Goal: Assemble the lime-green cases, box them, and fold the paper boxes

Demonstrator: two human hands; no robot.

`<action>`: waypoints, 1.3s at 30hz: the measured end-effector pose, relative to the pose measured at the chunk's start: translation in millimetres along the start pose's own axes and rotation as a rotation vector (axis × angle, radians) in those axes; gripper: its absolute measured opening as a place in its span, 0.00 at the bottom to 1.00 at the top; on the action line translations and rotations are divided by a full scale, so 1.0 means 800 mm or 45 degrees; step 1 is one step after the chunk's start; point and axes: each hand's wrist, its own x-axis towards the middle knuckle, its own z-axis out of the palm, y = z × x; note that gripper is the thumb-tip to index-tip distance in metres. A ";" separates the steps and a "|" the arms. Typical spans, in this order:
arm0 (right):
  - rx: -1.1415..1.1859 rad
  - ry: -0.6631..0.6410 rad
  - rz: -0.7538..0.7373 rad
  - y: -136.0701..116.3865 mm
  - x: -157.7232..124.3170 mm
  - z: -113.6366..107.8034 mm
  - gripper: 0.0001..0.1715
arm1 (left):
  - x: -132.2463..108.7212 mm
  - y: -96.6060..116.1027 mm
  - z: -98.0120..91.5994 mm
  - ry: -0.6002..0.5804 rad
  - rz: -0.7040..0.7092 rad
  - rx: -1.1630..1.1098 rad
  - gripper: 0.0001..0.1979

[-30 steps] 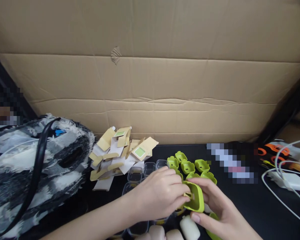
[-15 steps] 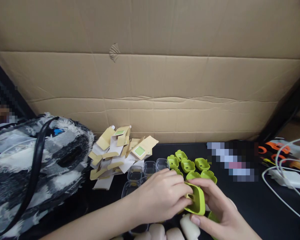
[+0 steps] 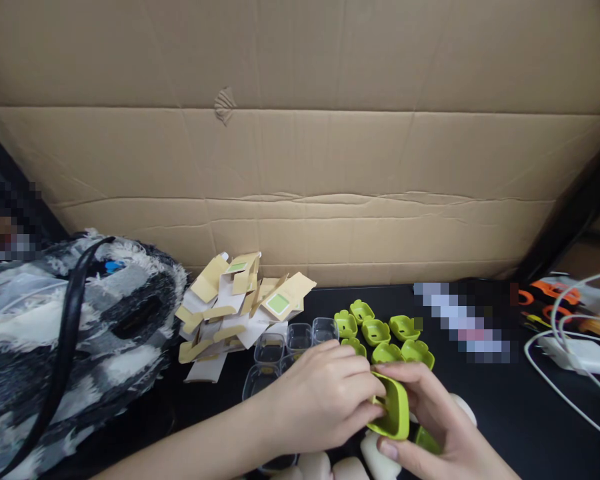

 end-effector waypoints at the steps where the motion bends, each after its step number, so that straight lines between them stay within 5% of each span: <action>1: 0.000 -0.003 0.002 0.000 0.000 0.000 0.24 | 0.000 0.000 0.000 -0.006 -0.004 0.005 0.06; 39: -0.125 0.052 -0.007 -0.006 -0.005 -0.003 0.25 | 0.001 -0.001 -0.004 0.020 0.004 -0.109 0.08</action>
